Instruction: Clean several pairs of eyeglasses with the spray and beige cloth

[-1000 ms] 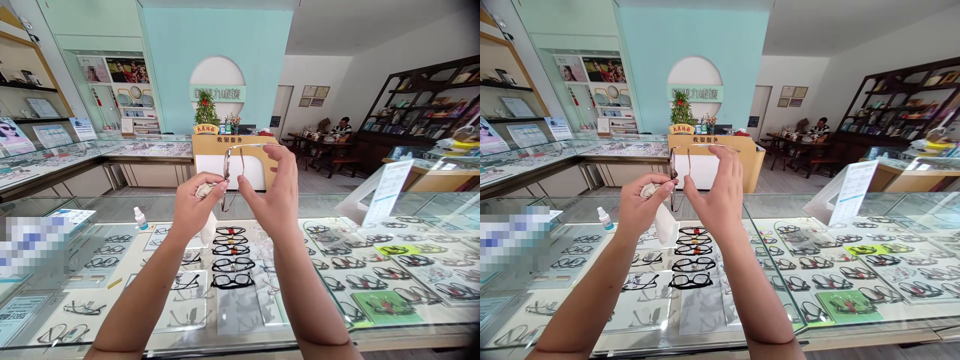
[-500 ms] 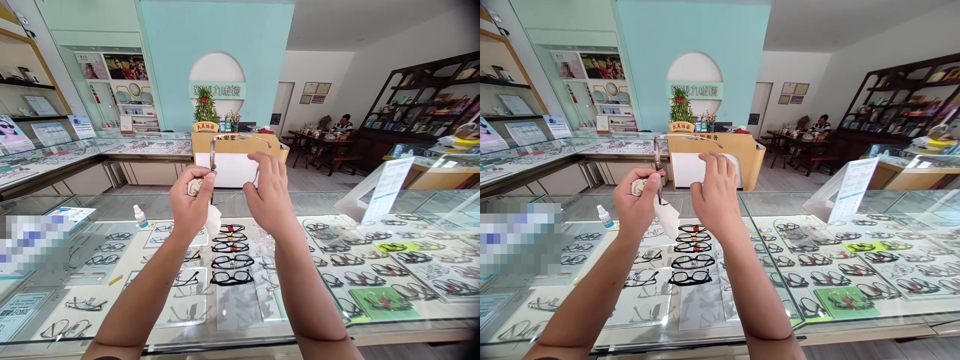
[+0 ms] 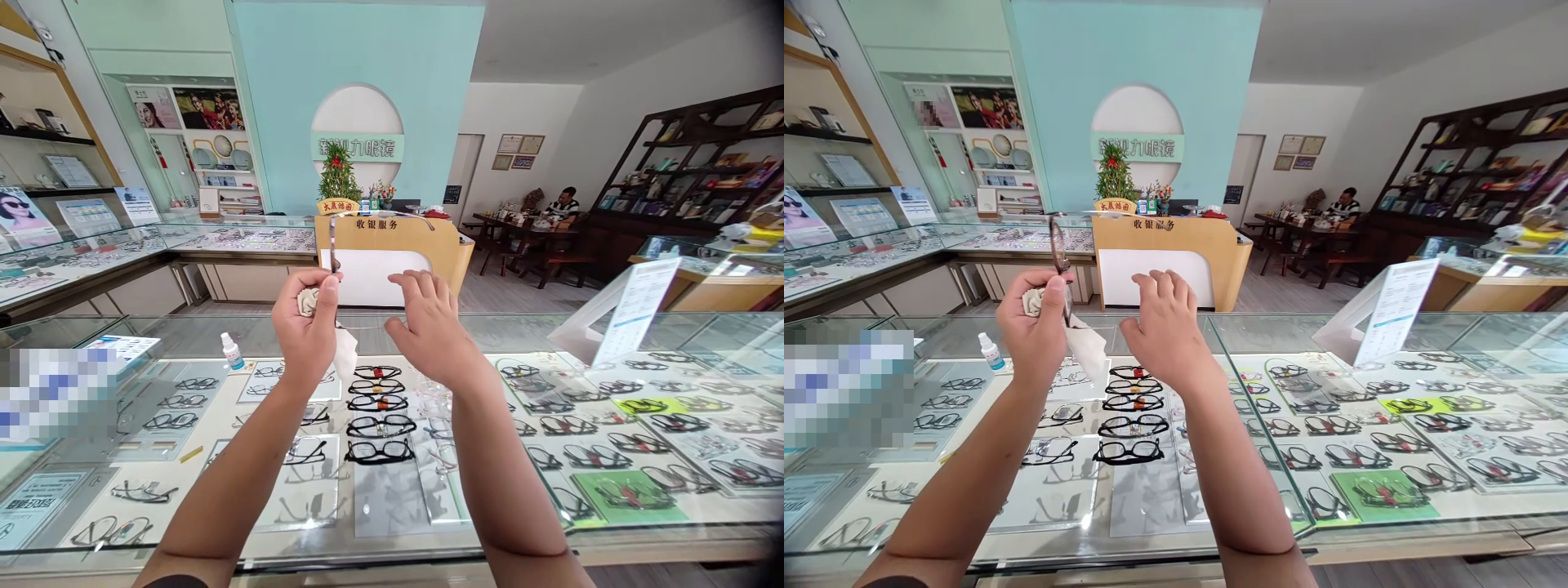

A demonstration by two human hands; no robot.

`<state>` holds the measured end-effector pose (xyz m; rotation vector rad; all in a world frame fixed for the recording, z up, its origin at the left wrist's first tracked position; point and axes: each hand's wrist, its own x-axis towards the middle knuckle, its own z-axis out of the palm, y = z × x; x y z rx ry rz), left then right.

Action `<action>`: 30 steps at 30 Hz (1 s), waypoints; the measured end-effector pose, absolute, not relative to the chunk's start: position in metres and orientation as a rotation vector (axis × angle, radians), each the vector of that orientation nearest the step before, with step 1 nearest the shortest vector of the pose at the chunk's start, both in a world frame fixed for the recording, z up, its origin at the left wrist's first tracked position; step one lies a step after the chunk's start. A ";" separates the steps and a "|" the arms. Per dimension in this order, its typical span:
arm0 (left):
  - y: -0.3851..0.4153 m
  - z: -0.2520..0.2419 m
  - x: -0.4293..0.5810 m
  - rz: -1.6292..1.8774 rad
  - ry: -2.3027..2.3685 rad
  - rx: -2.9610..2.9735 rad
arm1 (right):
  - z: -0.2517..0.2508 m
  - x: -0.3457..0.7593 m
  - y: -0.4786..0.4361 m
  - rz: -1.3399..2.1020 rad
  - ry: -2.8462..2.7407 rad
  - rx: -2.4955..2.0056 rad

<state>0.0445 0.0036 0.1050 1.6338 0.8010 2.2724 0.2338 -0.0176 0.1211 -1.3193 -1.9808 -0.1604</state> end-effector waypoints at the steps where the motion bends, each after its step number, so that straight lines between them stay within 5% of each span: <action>1: 0.004 0.105 0.044 2.243 0.800 1.671 | 0.125 0.234 -0.020 -0.165 -1.973 -1.259; 14: -0.015 0.115 0.033 1.861 0.770 1.810 | 0.130 0.211 -0.032 0.377 -1.913 -0.657; 30: -0.066 0.105 -0.079 1.493 1.470 1.540 | 0.136 0.224 -0.040 0.318 -1.778 -0.740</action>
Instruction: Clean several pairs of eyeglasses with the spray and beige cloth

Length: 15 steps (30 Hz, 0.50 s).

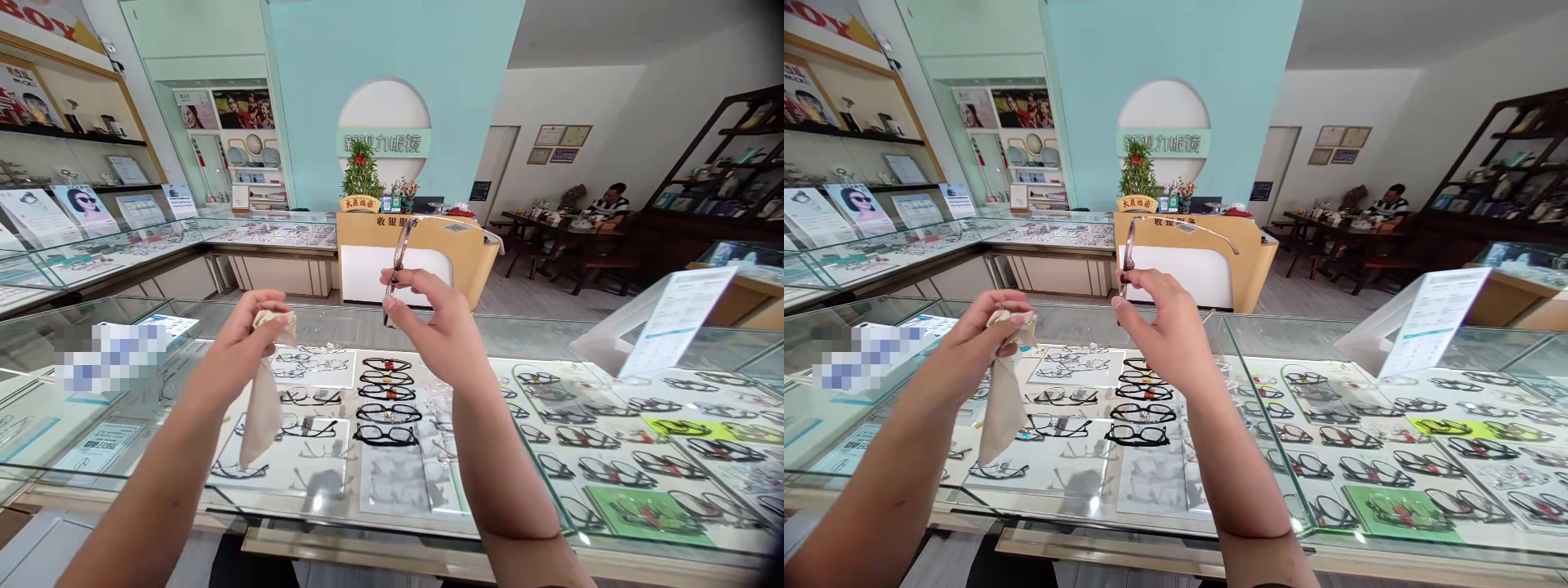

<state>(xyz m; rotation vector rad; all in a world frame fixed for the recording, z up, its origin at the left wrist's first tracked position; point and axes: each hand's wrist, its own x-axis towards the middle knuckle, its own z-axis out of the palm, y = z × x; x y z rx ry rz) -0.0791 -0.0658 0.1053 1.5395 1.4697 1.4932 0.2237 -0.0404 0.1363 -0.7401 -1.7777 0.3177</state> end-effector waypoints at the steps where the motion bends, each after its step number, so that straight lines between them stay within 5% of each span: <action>1: -0.065 0.096 -0.094 1.456 1.531 1.512 | 0.137 0.224 -0.041 0.312 -1.779 -0.740; 15: -0.001 -0.041 -0.212 0.984 2.250 1.282 | 0.139 0.223 -0.045 0.301 -1.746 -0.668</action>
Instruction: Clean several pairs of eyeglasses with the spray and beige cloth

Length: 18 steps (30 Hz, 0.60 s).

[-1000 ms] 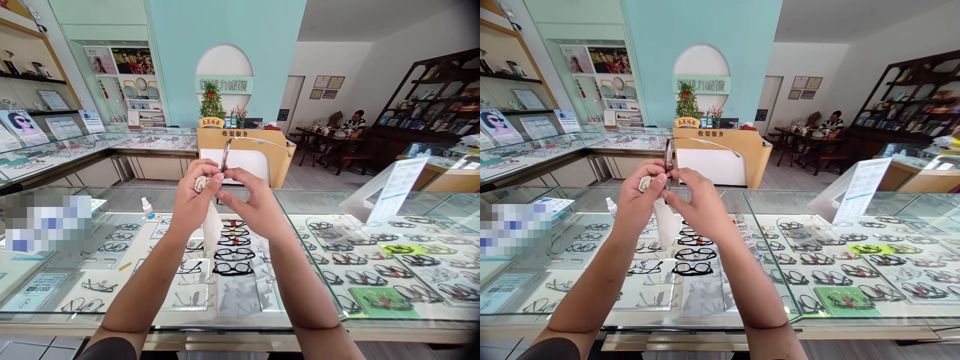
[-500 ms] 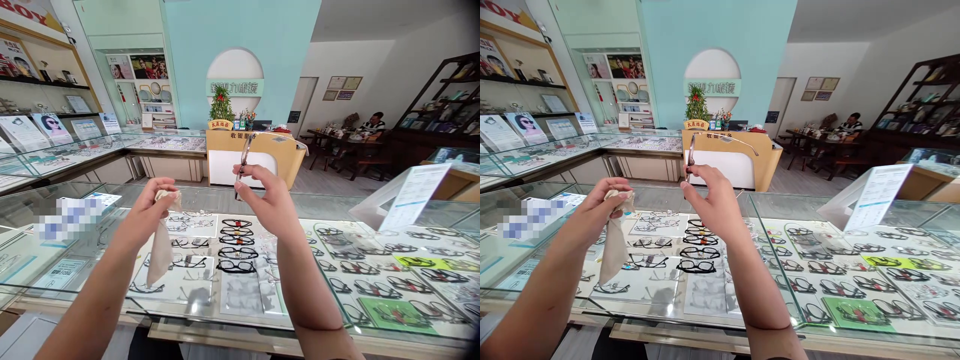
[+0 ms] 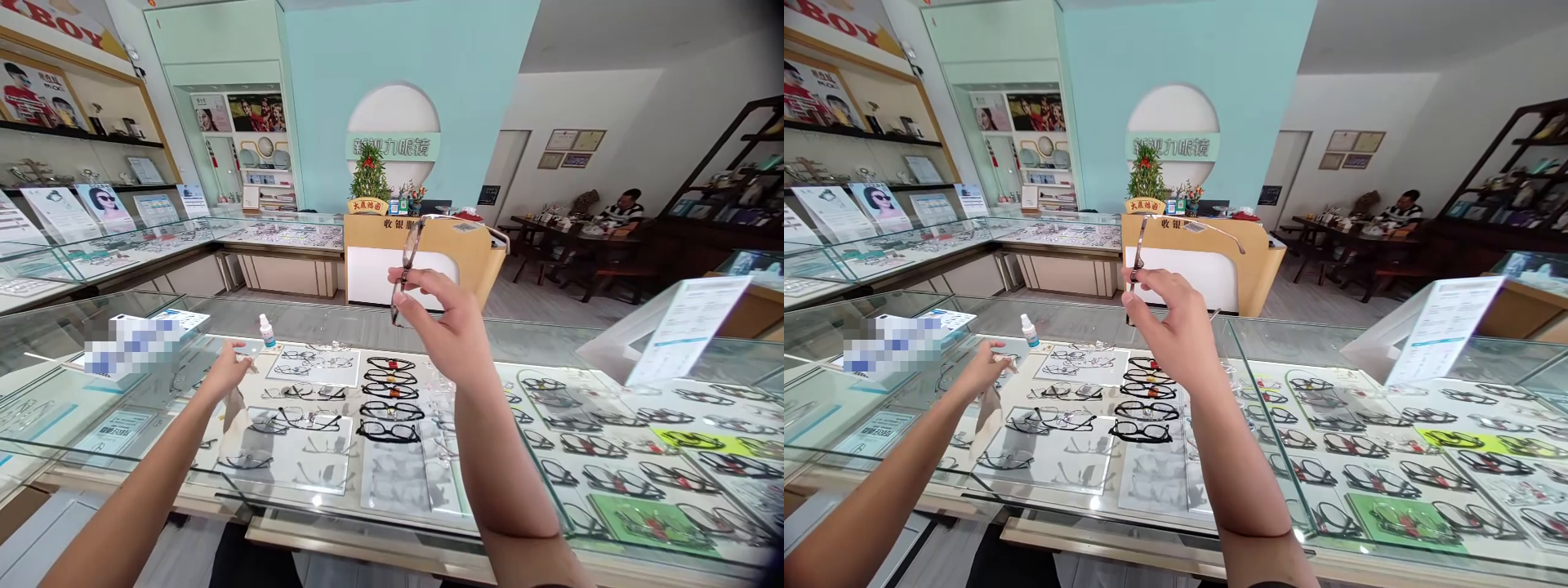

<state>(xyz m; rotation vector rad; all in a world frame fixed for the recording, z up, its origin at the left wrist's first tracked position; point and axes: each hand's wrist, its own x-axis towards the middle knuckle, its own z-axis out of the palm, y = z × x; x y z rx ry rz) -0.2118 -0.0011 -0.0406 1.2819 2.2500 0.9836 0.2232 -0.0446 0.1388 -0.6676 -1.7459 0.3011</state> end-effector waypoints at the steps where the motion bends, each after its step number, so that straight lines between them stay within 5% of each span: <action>1: 0.003 -0.043 -0.213 0.985 2.268 1.273 | 0.139 0.224 -0.045 0.302 -1.744 -0.669; 18: 0.091 -0.036 -0.173 1.106 2.271 1.144 | 0.144 0.232 -0.047 0.337 -1.718 -0.707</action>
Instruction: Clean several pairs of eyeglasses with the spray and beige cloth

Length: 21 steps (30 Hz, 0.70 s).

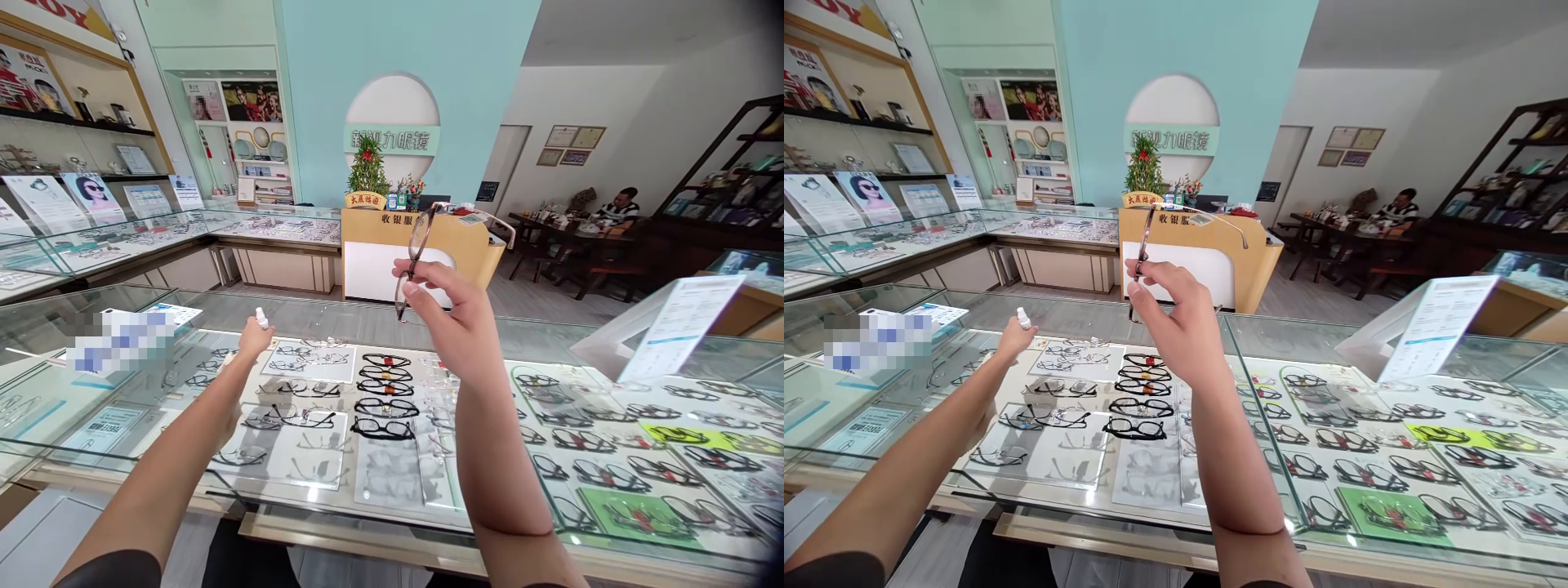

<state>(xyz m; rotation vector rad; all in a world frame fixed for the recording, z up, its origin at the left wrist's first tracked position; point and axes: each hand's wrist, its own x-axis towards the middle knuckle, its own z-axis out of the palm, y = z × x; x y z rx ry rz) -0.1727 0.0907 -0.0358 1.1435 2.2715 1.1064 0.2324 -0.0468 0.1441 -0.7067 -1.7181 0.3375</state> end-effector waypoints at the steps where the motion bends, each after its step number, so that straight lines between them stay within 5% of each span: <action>1: 0.093 -0.033 -0.167 1.143 2.250 1.131 | 0.145 0.234 -0.046 0.341 -1.706 -0.706; 11: 0.087 0.077 -0.032 1.639 1.448 1.345 | 0.144 0.240 -0.037 0.370 -1.660 -0.726; 16: 0.029 0.125 0.018 1.573 0.580 1.365 | 0.142 0.237 -0.030 0.437 -1.668 -0.729; 21: 0.009 0.133 0.023 1.417 0.516 1.405 | 0.137 0.223 -0.024 0.685 -1.748 -0.682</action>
